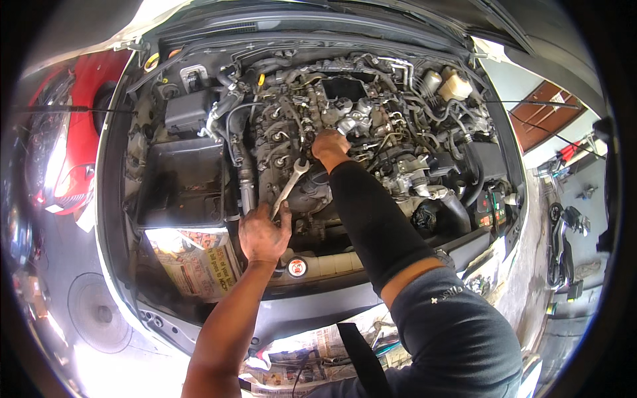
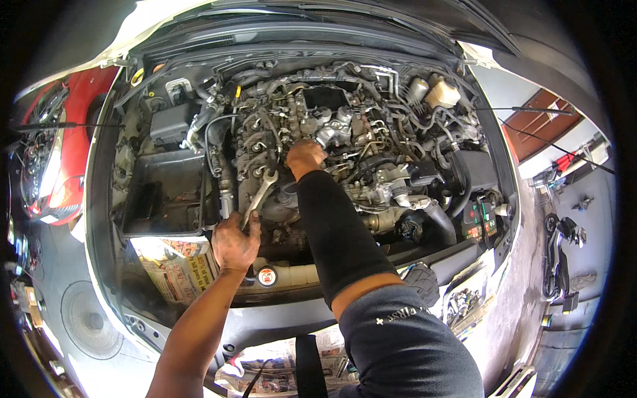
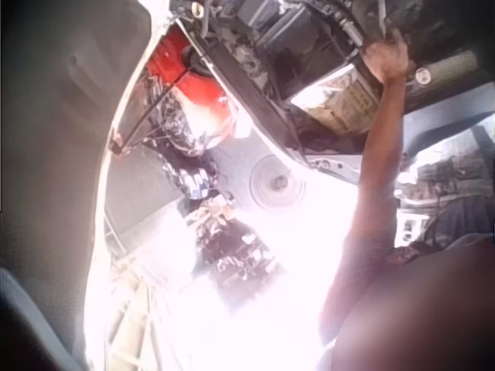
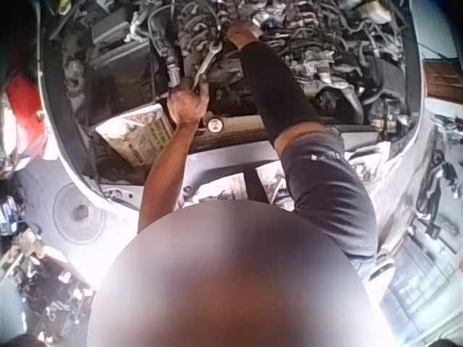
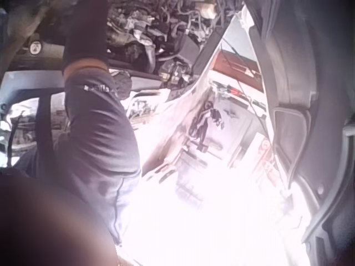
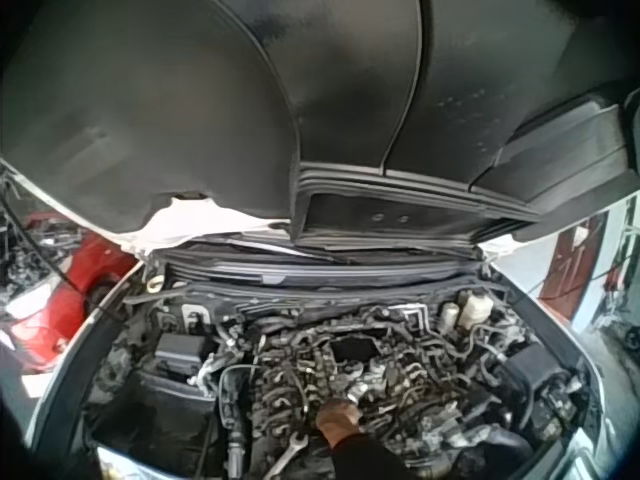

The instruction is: The person works on a car engine with the hood open, using a wrench to loosen and remove bolts from the engine block. They place removed parts on a cardboard sheet on the floor and continue adjusting components within the engine bay.

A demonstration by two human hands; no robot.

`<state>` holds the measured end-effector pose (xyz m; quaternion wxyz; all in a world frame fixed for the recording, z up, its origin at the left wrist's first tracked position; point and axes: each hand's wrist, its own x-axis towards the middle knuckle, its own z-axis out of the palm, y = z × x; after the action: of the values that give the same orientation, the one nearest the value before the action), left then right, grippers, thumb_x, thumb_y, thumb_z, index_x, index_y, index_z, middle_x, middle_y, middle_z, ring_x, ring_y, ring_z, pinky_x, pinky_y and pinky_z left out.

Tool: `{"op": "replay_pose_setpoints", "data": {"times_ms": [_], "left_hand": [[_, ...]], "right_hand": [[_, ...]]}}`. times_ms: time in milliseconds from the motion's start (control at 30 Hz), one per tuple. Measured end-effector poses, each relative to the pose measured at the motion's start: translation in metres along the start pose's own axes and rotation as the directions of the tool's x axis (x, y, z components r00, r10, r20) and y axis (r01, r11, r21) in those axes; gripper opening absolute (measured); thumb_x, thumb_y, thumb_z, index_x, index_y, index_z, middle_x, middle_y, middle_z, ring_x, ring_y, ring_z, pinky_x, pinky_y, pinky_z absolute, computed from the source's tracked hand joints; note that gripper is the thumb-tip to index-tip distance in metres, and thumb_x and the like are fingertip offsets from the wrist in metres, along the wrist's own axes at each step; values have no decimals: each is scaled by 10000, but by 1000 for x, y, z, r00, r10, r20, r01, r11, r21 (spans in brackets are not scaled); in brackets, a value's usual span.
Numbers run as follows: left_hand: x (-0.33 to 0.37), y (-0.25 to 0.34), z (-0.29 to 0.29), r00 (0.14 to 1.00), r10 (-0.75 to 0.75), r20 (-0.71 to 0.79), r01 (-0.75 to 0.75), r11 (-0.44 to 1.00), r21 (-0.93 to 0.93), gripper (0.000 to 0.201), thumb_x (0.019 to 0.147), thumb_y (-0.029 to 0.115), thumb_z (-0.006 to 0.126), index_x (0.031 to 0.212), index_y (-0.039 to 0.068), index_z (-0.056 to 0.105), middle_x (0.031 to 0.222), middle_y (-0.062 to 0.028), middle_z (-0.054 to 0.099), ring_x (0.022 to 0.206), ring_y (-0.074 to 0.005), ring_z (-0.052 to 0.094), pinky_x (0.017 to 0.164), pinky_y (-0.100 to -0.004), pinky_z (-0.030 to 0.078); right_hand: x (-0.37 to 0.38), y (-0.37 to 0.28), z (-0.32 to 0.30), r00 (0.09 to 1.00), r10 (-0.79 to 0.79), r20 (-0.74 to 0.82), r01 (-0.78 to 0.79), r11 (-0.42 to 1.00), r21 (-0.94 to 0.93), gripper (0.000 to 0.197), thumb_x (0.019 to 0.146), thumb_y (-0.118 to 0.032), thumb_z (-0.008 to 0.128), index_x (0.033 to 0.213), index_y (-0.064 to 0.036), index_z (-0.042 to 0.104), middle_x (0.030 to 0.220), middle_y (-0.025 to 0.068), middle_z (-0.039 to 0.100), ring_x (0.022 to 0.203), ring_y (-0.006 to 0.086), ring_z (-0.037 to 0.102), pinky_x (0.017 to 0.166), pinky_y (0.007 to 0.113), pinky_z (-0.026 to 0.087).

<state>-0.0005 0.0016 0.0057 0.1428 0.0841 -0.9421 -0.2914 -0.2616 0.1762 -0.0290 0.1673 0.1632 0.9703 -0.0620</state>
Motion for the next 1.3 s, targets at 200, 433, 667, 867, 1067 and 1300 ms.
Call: {"op": "replay_pose_setpoints", "data": {"times_ms": [200, 433, 667, 867, 1067, 1300], "left_hand": [[1, 0, -2, 999, -22, 26, 22, 1000, 19, 489, 1040, 486, 679, 881, 24, 713, 806, -246, 732, 831, -441, 730, 907, -534, 550], [0, -1, -4, 999, -30, 38, 29, 999, 19, 474, 1026, 487, 694, 907, 29, 715, 831, -246, 744, 871, -443, 738, 939, -536, 557], [1, 0, -4, 997, -43, 70, 41, 999, 18, 462, 1023, 494, 695, 939, 40, 717, 865, -235, 753, 914, -439, 744, 977, -541, 550], [2, -2, -5, 996, -44, 83, 45, 999, -7, 478, 1032, 508, 674, 956, 39, 726, 876, -245, 752, 943, -426, 747, 996, -528, 543], [1, -1, -4, 996, -30, 84, 29, 999, 18, 470, 1036, 500, 670, 928, 46, 716, 851, -237, 749, 907, -424, 747, 950, -530, 547], [1, -4, -1, 999, -12, 36, 11, 1000, 10, 470, 1036, 499, 667, 914, 47, 716, 845, -226, 749, 896, -423, 743, 934, -531, 549]], "right_hand": [[6, -2, 0, 998, 7, 55, -8, 1000, 21, 492, 929, -219, 841, 1402, -99, 775, 1548, 163, 685, 1426, 376, 664, 1087, 500, 589], [3, 1, -2, 999, 33, 17, -34, 999, 31, 481, 923, -187, 826, 1393, -98, 775, 1531, 158, 697, 1411, 382, 675, 1072, 499, 601], [5, -1, -3, 994, -2, 112, 11, 997, -81, 437, 920, -164, 802, 1350, -91, 796, 1505, 159, 717, 1376, 396, 699, 1000, 521, 625], [0, -2, -6, 999, 14, 38, -14, 1000, 8, 470, 873, -93, 786, 1342, -99, 801, 1499, 164, 718, 1395, 390, 686, 1032, 486, 623], [3, -2, -5, 996, 67, 64, -66, 998, -18, 428, 900, -171, 795, 1324, -119, 813, 1489, 146, 728, 1405, 366, 682, 1046, 493, 618], [15, 4, 8, 993, -59, 102, 65, 996, -64, 413, 901, -174, 783, 1307, -106, 819, 1465, 154, 741, 1384, 401, 689, 1031, 508, 621]]}}
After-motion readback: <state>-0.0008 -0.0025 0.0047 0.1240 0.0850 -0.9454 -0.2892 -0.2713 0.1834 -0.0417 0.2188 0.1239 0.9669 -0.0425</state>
